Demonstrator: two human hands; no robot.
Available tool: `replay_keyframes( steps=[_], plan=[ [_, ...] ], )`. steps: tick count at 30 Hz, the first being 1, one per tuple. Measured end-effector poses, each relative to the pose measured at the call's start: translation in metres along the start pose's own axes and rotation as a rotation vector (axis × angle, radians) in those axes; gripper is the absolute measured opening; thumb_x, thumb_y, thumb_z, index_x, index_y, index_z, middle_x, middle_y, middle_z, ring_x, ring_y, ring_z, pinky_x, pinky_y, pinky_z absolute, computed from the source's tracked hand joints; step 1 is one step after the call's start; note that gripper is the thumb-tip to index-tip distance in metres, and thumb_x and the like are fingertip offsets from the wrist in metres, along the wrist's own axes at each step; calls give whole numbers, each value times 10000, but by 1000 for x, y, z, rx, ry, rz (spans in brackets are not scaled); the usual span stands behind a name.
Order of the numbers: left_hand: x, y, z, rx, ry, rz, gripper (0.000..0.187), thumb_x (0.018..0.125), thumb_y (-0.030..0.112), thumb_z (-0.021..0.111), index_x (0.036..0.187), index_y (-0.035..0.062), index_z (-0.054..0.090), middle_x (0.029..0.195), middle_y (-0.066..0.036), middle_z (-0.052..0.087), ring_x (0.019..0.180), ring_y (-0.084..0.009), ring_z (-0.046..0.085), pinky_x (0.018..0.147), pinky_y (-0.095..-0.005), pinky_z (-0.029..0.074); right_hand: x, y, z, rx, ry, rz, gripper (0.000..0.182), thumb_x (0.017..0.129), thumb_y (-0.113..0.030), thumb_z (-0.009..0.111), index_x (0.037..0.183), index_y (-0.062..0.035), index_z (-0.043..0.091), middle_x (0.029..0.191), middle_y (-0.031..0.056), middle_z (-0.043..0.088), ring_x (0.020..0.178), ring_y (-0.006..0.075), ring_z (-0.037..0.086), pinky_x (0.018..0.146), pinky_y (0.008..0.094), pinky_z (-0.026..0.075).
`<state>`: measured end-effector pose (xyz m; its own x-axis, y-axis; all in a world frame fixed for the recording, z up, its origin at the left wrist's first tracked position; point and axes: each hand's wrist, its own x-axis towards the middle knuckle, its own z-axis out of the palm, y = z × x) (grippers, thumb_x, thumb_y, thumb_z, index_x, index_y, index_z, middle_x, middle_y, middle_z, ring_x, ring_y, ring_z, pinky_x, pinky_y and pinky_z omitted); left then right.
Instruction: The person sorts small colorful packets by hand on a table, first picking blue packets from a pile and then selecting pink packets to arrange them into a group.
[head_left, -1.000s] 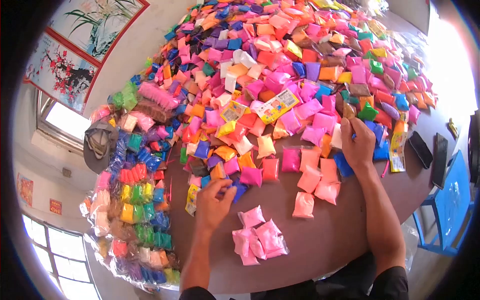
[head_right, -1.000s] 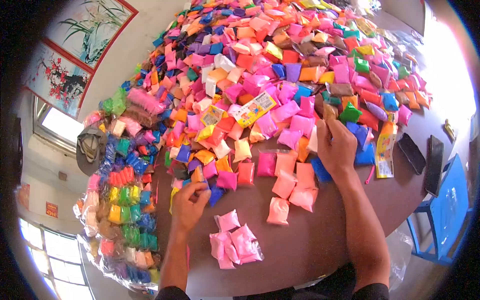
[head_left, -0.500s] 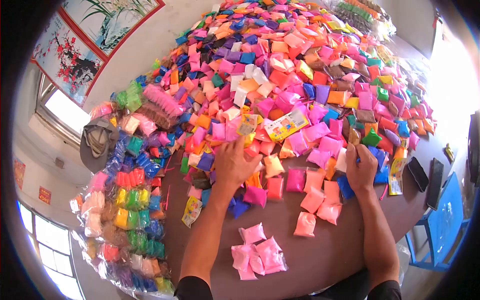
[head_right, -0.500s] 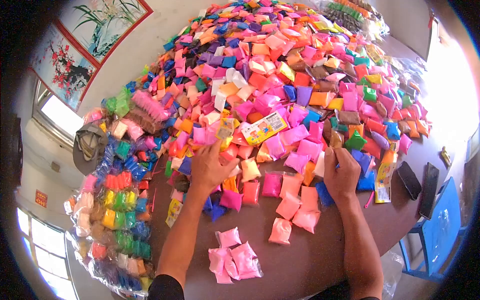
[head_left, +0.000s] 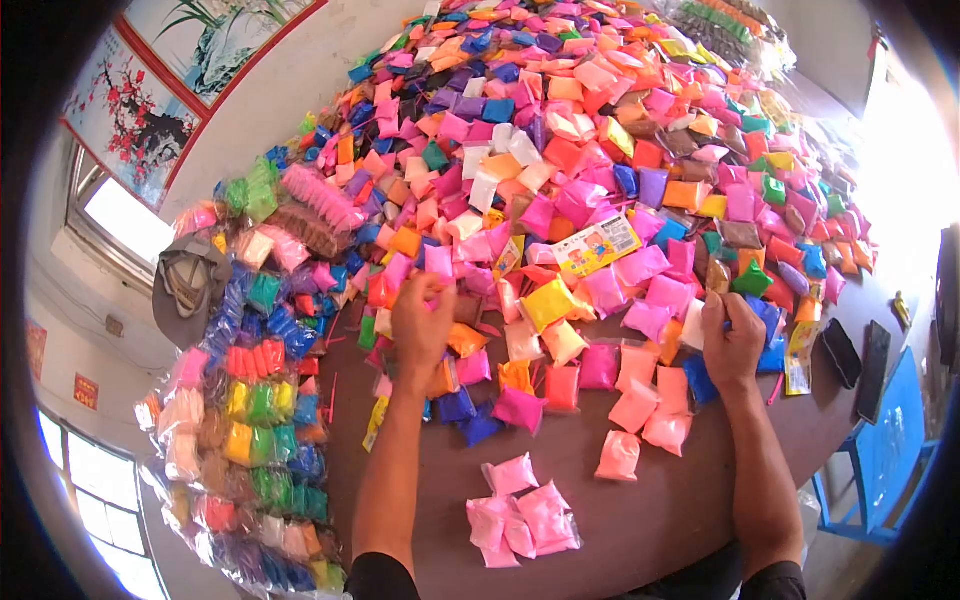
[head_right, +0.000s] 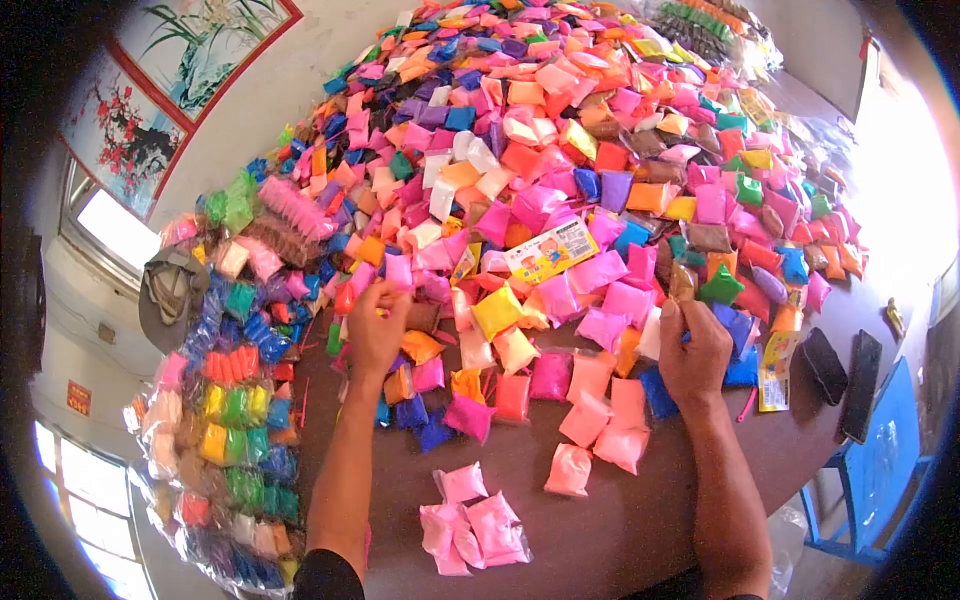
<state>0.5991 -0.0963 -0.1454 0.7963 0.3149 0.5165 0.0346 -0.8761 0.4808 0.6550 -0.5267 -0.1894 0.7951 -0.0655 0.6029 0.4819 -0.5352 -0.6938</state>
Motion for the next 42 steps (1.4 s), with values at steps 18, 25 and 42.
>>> replay_keyframes(
  steps=[18, 25, 42],
  plan=[
    [14, 21, 24, 7, -222, 245, 443, 870, 36, 727, 1312, 23, 686, 1287, -186, 709, 1216, -395, 663, 1065, -467, 522, -3, 4, 0, -14, -20, 33, 184, 1039, -105, 674, 907, 19, 644, 759, 180, 605, 668, 350, 619, 632, 428, 471],
    [52, -62, -27, 485, 23, 173, 452, 852, 205, 792, 1262, 30, 719, 1253, -224, 720, 1145, -402, 684, 1013, -489, 548, -3, 4, -1, -17, -23, 18, 197, 1040, -116, 679, 899, 14, 634, 770, 185, 616, 678, 356, 632, 642, 436, 483],
    [47, -33, -31, -290, -186, 23, 293, 1089, 267, 585, 1018, -11, 649, 809, -61, 579, 763, -141, 524, 688, -345, 440, -1, 0, -1, 9, -7, 15, 212, 1037, -101, 681, 873, 16, 613, 731, 168, 558, 638, 341, 567, 614, 429, 439]
  ],
)
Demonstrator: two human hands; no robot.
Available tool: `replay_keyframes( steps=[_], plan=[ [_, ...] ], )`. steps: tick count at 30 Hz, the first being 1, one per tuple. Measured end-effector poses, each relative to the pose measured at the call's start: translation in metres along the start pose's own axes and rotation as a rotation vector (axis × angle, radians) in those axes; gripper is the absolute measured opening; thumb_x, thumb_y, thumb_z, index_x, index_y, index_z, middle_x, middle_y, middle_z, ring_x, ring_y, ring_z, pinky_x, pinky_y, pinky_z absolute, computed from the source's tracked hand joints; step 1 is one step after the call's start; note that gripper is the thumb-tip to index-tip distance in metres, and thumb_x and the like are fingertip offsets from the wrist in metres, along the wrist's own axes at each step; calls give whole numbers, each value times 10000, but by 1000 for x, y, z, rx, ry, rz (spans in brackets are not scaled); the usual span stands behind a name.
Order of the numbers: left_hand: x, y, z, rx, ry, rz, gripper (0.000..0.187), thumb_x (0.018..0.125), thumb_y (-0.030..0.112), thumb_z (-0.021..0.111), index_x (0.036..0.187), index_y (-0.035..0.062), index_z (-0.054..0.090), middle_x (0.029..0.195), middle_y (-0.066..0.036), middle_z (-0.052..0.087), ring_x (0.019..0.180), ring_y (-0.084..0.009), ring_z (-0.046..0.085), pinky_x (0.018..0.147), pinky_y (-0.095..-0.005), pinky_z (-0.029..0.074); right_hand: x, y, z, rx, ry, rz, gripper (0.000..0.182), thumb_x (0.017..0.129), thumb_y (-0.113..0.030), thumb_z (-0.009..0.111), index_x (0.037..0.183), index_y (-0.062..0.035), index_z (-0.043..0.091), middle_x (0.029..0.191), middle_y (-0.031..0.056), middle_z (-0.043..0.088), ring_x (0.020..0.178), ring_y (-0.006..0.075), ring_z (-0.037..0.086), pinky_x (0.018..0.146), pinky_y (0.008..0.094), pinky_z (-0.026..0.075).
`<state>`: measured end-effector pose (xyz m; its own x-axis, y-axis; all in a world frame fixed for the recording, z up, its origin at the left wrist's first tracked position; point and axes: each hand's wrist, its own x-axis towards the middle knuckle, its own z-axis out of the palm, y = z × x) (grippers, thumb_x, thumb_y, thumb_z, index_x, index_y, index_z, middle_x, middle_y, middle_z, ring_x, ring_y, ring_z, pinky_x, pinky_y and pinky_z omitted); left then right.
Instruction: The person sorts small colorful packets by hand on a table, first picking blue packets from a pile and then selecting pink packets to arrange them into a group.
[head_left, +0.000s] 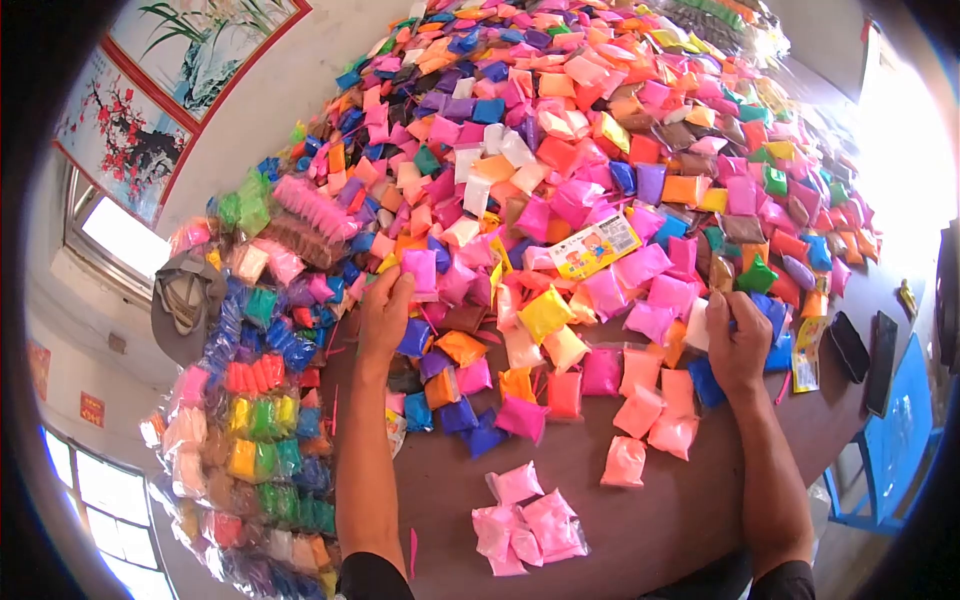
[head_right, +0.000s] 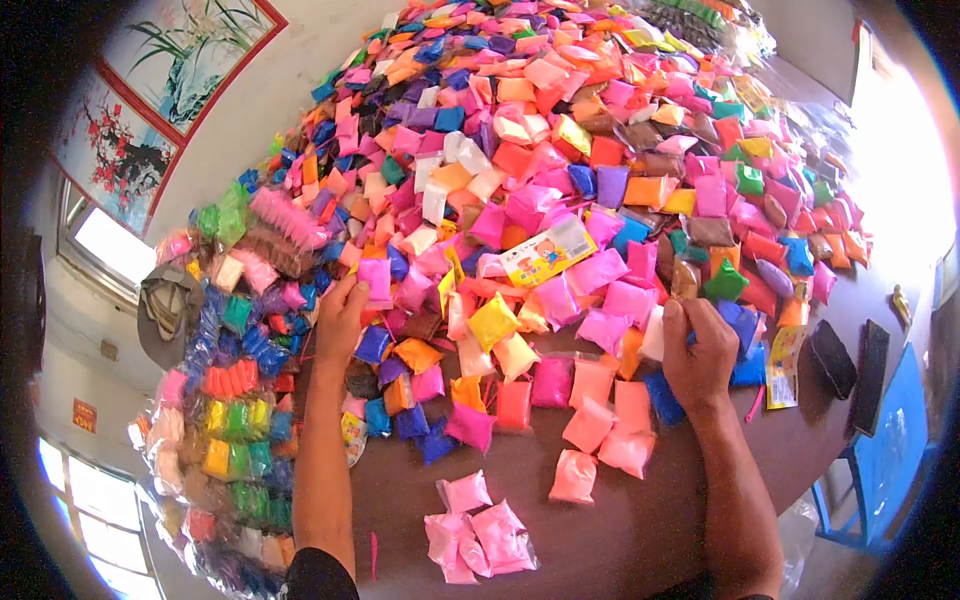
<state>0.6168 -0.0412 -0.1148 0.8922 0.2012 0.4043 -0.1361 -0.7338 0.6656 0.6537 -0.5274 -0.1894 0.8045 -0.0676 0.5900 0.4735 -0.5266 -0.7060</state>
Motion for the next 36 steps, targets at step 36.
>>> replay_keyframes(
  steps=[36],
  plan=[
    [22, 2, 53, 168, -34, -99, 478, 894, 274, 839, 1229, -39, 702, 1008, -140, 788, 912, -187, 752, 791, -334, 588, 2, -4, 1, 9, 26, 4, 212, 1023, -114, 693, 861, 7, 629, 734, 173, 580, 652, 350, 602, 620, 432, 463]
  ],
)
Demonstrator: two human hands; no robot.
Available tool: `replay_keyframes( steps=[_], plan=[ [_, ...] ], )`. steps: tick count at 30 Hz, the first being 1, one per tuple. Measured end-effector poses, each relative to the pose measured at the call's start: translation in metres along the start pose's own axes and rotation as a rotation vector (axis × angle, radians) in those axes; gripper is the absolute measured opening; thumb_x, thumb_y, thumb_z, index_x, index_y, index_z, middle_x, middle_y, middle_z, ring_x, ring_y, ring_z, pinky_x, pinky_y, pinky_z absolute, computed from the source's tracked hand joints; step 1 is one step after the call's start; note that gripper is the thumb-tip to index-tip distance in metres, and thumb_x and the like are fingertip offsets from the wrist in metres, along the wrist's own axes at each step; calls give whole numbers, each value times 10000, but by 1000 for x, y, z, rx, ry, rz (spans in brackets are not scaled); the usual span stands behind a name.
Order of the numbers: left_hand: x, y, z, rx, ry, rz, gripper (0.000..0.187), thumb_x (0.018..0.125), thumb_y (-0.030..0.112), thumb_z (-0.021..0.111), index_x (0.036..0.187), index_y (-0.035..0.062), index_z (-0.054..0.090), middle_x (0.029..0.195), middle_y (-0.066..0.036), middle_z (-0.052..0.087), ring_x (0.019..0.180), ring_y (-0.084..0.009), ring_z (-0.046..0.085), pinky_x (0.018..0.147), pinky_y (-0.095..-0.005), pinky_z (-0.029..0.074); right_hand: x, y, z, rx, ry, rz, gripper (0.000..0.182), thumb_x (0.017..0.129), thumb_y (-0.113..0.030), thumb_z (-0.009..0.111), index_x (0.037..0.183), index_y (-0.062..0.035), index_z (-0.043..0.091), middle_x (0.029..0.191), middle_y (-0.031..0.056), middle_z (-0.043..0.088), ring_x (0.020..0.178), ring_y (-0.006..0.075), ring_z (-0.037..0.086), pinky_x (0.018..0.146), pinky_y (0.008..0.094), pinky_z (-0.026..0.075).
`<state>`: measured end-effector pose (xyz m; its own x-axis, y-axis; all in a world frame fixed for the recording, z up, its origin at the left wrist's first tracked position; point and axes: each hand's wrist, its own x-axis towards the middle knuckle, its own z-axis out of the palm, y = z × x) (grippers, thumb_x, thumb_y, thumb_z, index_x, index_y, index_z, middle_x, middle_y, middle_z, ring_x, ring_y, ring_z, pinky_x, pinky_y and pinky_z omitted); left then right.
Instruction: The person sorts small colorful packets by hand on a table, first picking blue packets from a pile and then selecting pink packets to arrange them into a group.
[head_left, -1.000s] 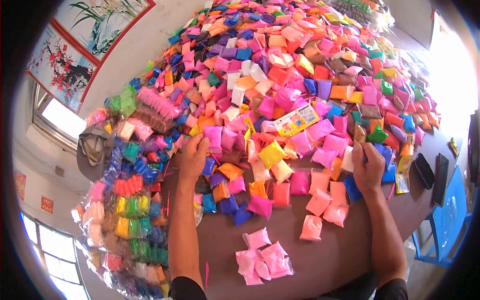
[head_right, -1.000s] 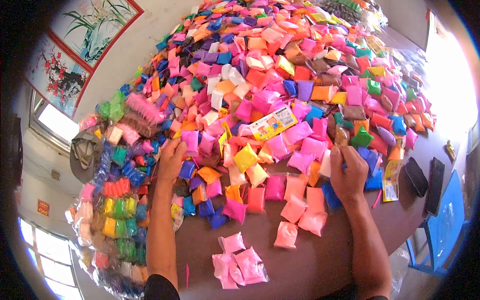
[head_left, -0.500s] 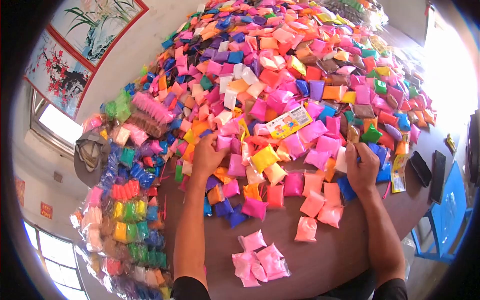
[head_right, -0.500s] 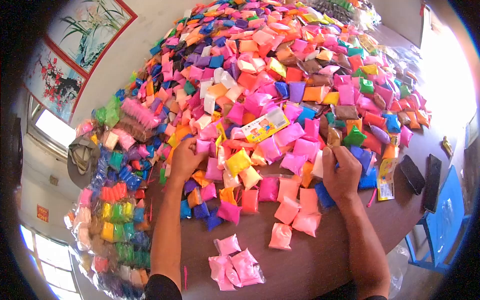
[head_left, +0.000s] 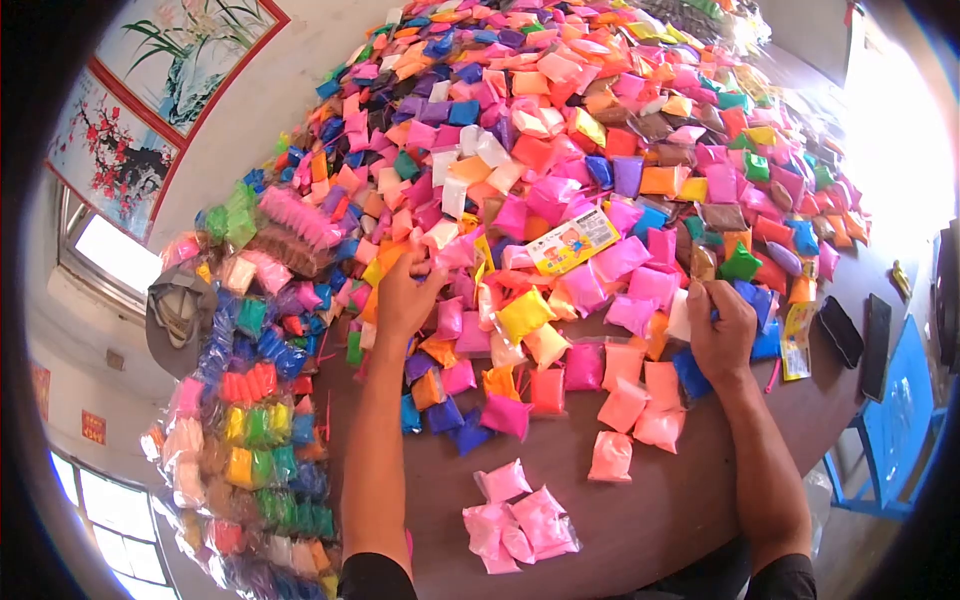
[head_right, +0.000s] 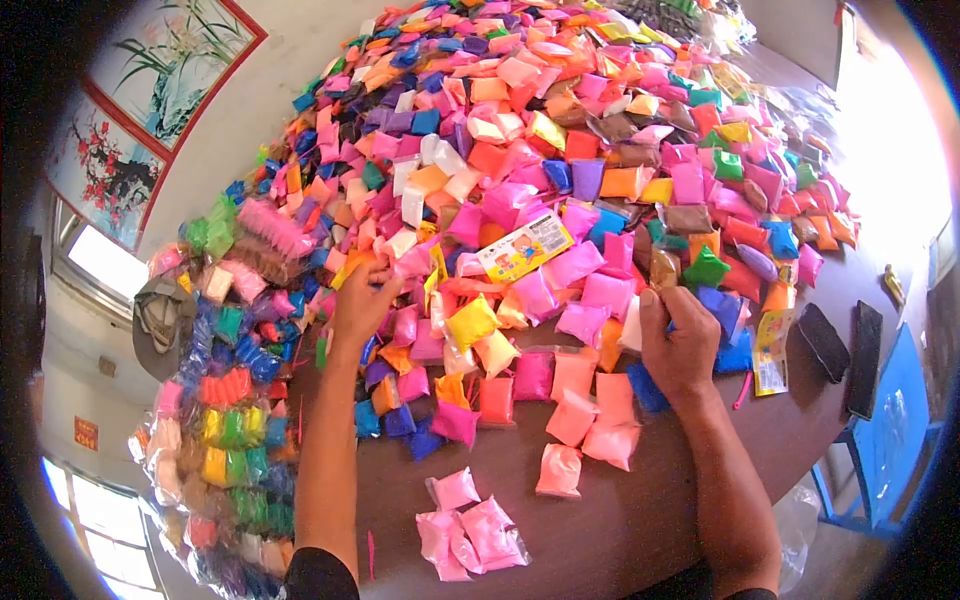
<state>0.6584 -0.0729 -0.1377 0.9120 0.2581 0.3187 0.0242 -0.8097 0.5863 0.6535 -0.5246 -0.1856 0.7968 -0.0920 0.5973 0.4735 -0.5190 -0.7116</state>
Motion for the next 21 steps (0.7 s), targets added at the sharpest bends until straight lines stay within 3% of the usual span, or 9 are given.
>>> replay_keyframes(
  steps=[4, 7, 10, 11, 15, 21],
  plan=[
    [17, 10, 23, 5, 8, -125, 452, 858, 186, 854, 1213, -49, 702, 996, -142, 785, 876, -177, 750, 759, -338, 583, 0, -1, -2, -1, -15, 18, 192, 1018, -105, 694, 874, 9, 639, 746, 182, 591, 662, 357, 614, 626, 433, 472],
    [15, -2, 28, -265, 87, -186, 414, 829, 144, 868, 1161, -47, 712, 961, -115, 770, 801, -178, 730, 724, -333, 573, 1, -1, -2, -4, -10, -2, 192, 1018, -99, 692, 871, 12, 636, 749, 187, 591, 662, 366, 616, 624, 437, 473],
    [-12, 18, 6, -152, 148, -74, 337, 827, 114, 859, 1100, -27, 719, 923, -82, 753, 770, -173, 710, 698, -318, 559, 1, -1, -3, -15, -5, -22, 197, 1019, -97, 691, 868, 14, 631, 749, 189, 589, 665, 379, 618, 622, 443, 472],
    [-25, 30, -4, -96, 154, -11, 251, 844, 35, 827, 1073, 15, 726, 968, -93, 748, 842, -202, 720, 714, -339, 572, 1, -2, -2, -17, -6, -27, 199, 1020, -97, 690, 868, 15, 630, 749, 189, 589, 667, 384, 619, 622, 445, 472],
    [-80, 55, -31, 315, 288, 546, 282, 804, -71, 793, 1044, 67, 739, 1070, -113, 719, 969, -315, 712, 822, -415, 598, 1, 0, -3, -30, -15, -40, 206, 1036, -112, 677, 884, 18, 628, 748, 192, 589, 665, 382, 621, 619, 447, 469],
    [-170, 77, -57, 446, 233, 623, 333, 748, -106, 796, 1028, 65, 741, 1063, -94, 723, 960, -308, 720, 817, -428, 601, 0, 2, -1, -45, -9, -77, 223, 1056, -164, 669, 929, 19, 649, 762, 195, 605, 658, 352, 625, 621, 432, 478]
  ],
)
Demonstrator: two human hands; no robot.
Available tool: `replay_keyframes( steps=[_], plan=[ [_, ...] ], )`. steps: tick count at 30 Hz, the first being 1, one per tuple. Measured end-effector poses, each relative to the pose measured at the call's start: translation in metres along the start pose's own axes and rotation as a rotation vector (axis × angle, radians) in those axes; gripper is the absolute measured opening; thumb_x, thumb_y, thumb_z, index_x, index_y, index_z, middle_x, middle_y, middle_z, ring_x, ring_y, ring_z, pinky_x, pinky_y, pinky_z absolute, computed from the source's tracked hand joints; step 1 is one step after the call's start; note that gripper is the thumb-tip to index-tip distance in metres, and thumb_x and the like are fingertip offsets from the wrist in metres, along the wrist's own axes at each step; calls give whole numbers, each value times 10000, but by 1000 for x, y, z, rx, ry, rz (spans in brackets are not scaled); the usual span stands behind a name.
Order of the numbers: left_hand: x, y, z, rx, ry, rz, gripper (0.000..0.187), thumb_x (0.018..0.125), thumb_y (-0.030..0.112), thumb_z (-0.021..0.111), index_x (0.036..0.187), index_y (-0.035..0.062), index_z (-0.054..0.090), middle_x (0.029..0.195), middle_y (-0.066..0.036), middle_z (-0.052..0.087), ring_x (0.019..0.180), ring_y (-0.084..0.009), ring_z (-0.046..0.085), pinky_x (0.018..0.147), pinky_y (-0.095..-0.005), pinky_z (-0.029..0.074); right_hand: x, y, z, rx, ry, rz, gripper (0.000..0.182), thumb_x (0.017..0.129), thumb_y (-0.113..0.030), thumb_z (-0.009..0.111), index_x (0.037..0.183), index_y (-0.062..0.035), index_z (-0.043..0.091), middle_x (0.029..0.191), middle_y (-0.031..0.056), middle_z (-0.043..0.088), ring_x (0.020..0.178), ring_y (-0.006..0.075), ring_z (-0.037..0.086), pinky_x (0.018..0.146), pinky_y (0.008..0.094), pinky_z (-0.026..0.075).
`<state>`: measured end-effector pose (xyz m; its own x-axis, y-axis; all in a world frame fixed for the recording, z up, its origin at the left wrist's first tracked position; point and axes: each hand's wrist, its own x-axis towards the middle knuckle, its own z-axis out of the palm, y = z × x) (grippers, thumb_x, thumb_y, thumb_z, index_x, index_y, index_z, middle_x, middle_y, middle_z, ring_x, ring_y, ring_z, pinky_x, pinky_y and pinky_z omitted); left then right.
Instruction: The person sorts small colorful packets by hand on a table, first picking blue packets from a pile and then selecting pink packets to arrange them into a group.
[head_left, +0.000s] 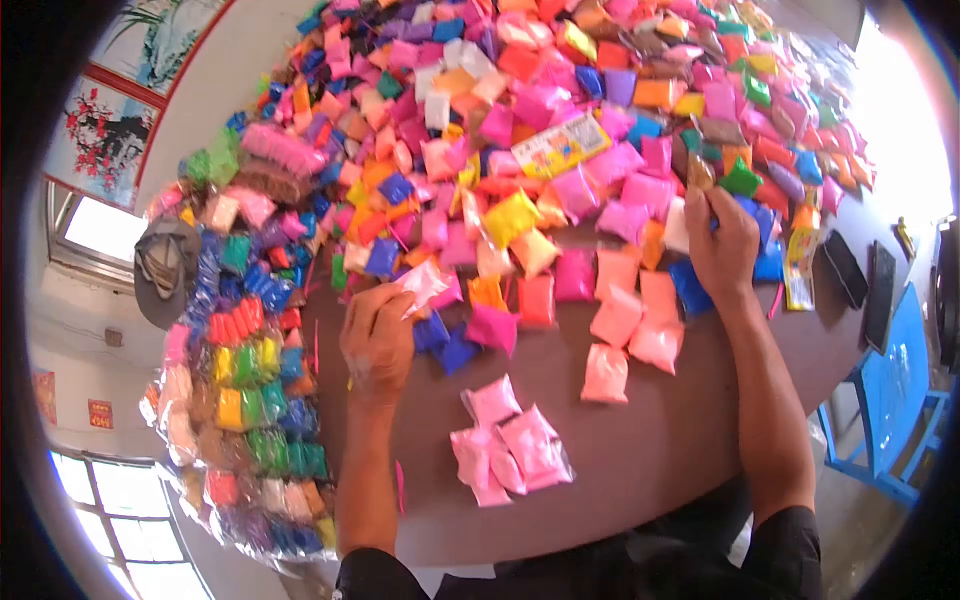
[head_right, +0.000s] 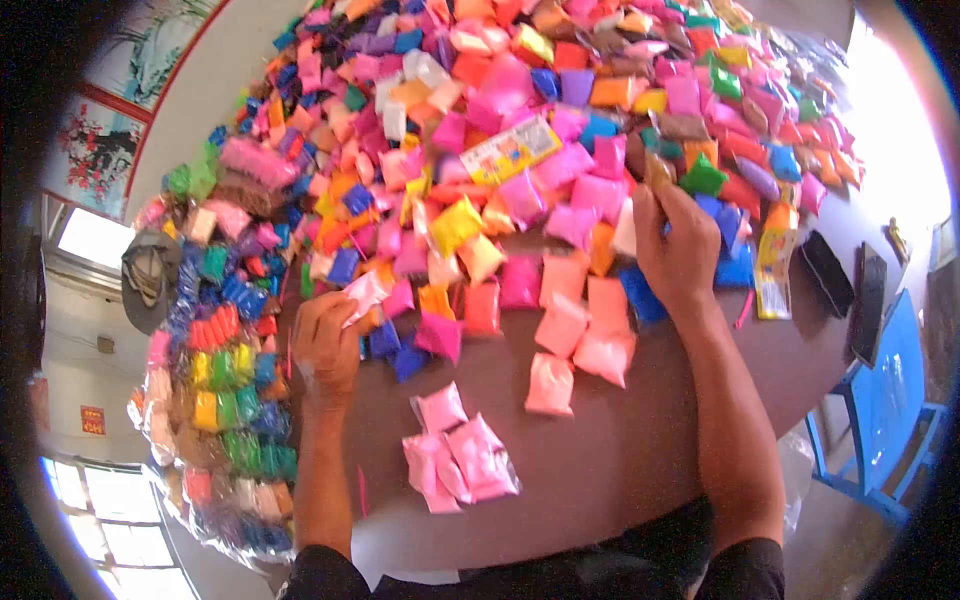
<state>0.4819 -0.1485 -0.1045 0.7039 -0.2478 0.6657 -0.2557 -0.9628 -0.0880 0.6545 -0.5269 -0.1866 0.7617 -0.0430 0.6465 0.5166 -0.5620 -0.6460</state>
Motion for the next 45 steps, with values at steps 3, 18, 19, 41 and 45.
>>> replay_keyframes(
  steps=[3, 18, 19, 41, 45],
  plan=[
    [-27, 17, -18, -12, -40, -20, 354, 733, -130, 795, 1028, 57, 740, 1064, -103, 721, 945, -315, 719, 797, -419, 605, -3, 5, 3, 25, 29, 1, 255, 1061, -209, 679, 923, 5, 658, 744, 174, 604, 647, 312, 612, 620, 414, 476],
    [-79, 85, -69, -133, -314, 1, 273, 793, -52, 792, 1053, 28, 761, 1121, -103, 712, 958, -298, 714, 770, -394, 624, 0, 0, 2, 19, 17, 52, 250, 1059, -245, 681, 969, -11, 682, 744, 189, 627, 654, 342, 655, 626, 430, 500],
    [-79, 85, -68, -138, -318, -3, 284, 794, -54, 787, 1065, 30, 763, 1135, -100, 714, 975, -298, 717, 784, -393, 627, -1, 1, 2, 8, 2, 63, 249, 1059, -246, 681, 972, -13, 685, 746, 191, 628, 656, 343, 656, 627, 430, 500],
    [20, -4, 11, -166, -239, -356, 267, 888, 66, 795, 1147, 12, 758, 1160, -157, 770, 1035, -373, 728, 949, -440, 581, -1, 2, 1, -7, -4, 61, 232, 1055, -176, 675, 915, 9, 663, 743, 182, 592, 656, 346, 612, 627, 430, 469],
    [57, -73, 68, 36, -182, -203, 333, 856, 145, 830, 1160, 22, 766, 1216, -160, 751, 1174, -384, 674, 1047, -473, 534, 0, -1, 0, 4, -8, 79, 280, 1045, -160, 680, 837, 9, 600, 728, 188, 567, 659, 376, 603, 620, 451, 457]
  ],
)
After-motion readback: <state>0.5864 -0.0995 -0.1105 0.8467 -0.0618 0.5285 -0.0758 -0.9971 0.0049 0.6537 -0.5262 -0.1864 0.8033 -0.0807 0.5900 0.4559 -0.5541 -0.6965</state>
